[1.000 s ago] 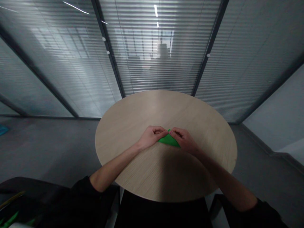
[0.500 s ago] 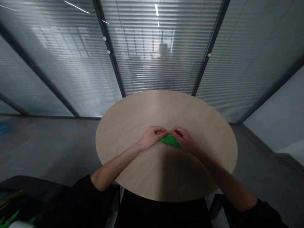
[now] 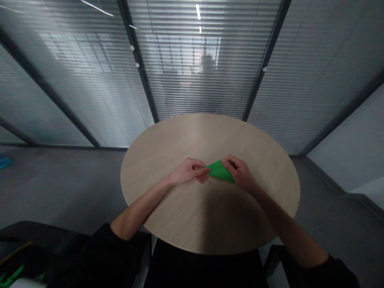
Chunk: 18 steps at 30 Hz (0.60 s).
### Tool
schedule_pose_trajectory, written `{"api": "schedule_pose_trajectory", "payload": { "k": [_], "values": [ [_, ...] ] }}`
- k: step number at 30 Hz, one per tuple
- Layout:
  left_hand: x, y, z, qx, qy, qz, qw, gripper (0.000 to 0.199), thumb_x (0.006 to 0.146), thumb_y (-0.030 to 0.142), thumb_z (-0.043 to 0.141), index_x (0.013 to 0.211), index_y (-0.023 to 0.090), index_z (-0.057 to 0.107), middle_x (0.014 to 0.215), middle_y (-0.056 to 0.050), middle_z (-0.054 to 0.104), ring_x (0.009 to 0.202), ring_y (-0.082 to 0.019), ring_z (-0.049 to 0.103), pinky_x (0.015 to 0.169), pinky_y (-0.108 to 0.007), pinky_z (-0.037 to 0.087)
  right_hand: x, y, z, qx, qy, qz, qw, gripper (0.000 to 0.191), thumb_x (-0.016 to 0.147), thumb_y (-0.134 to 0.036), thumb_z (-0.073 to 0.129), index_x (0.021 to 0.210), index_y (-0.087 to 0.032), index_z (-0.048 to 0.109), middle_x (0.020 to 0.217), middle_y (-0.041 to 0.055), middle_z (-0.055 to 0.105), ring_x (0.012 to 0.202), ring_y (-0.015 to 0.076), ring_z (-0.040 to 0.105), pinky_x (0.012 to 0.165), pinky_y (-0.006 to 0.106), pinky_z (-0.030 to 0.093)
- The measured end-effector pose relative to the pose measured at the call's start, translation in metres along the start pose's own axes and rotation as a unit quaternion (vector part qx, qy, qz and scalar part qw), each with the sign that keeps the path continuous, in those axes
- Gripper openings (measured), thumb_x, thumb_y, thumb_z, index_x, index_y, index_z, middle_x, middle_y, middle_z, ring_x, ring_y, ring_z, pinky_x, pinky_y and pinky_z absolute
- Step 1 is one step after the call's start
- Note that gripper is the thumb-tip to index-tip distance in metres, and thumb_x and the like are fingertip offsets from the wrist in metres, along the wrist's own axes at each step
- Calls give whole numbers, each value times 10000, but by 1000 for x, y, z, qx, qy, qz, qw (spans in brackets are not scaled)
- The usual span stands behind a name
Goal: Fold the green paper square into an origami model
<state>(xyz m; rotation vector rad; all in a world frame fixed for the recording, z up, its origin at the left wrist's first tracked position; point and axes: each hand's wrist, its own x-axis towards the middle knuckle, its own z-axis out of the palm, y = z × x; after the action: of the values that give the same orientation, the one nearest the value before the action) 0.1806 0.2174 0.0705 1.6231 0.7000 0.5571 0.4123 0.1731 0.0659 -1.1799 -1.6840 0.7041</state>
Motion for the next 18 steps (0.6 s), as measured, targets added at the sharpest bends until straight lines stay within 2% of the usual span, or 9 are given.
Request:
{"api": "schedule_pose_trajectory", "payload": {
  "k": [11,18],
  "values": [
    [1,-3,-9,-1,56,-10,998,363,872,477,762,774,128,747,687,-52,751,584,-110,671,596,-208,541,-1,0,-1,-7,51,3,999,335,961,-462,538,721,-229,523,678,-10,459,656,168,447,592,293,359],
    [-3,1,-15,-19,37,-10,999,377,856,493,773,790,122,752,709,-58,754,582,-105,661,591,-209,548,-1,-3,-1,15,67,22,997,347,935,-492,565,714,-227,529,668,-14,450,633,162,433,572,288,347]
  ]
}}
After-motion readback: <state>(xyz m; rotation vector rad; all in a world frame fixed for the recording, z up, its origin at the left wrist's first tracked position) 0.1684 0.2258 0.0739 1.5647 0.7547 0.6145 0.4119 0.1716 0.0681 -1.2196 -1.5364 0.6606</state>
